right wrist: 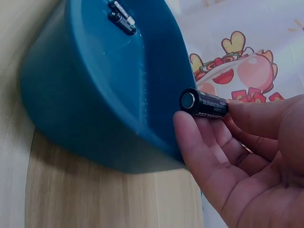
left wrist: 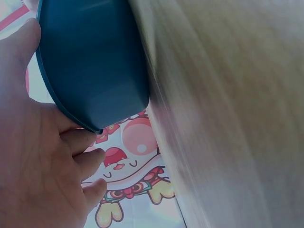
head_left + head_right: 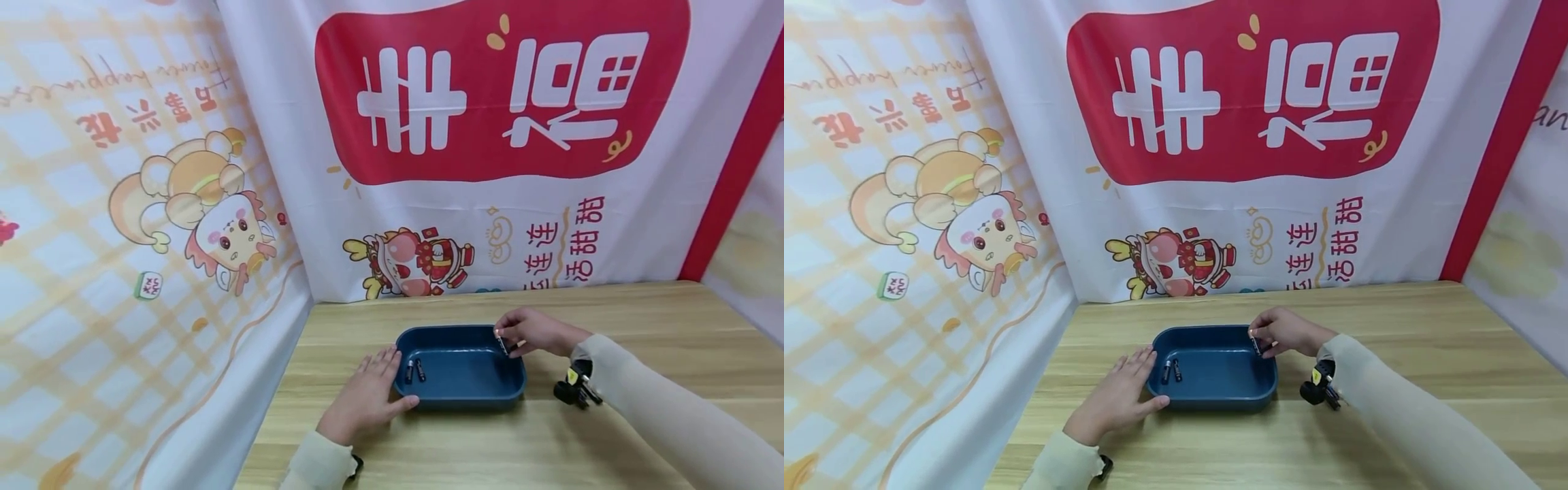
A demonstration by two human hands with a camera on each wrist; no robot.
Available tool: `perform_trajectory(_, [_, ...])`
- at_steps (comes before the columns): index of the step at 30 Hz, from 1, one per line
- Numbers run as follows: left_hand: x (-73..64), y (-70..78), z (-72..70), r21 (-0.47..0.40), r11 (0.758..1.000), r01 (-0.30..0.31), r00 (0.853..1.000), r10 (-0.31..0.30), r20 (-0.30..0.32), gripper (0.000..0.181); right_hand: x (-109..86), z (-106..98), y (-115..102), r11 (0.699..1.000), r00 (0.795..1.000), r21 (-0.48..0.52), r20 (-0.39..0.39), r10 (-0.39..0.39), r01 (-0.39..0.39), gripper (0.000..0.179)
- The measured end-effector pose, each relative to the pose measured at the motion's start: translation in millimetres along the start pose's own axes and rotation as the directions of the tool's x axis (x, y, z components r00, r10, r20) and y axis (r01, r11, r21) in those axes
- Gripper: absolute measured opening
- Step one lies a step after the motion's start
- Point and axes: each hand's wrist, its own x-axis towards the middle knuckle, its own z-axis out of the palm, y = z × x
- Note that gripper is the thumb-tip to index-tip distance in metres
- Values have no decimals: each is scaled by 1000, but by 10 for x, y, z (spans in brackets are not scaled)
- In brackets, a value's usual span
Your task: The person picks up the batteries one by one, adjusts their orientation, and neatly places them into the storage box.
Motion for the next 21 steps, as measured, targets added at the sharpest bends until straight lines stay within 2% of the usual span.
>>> perform_trajectory(10, [-18,54,4,-16,1000,13,1000,-13,19,96,96,213,-55,1000,1000,20,13,-21,21,17])
perform_trajectory(21, [-15,35,-17,-22,999,30,999,-30,20,96,207,430,-91,997,998,66,49,-39,35,17])
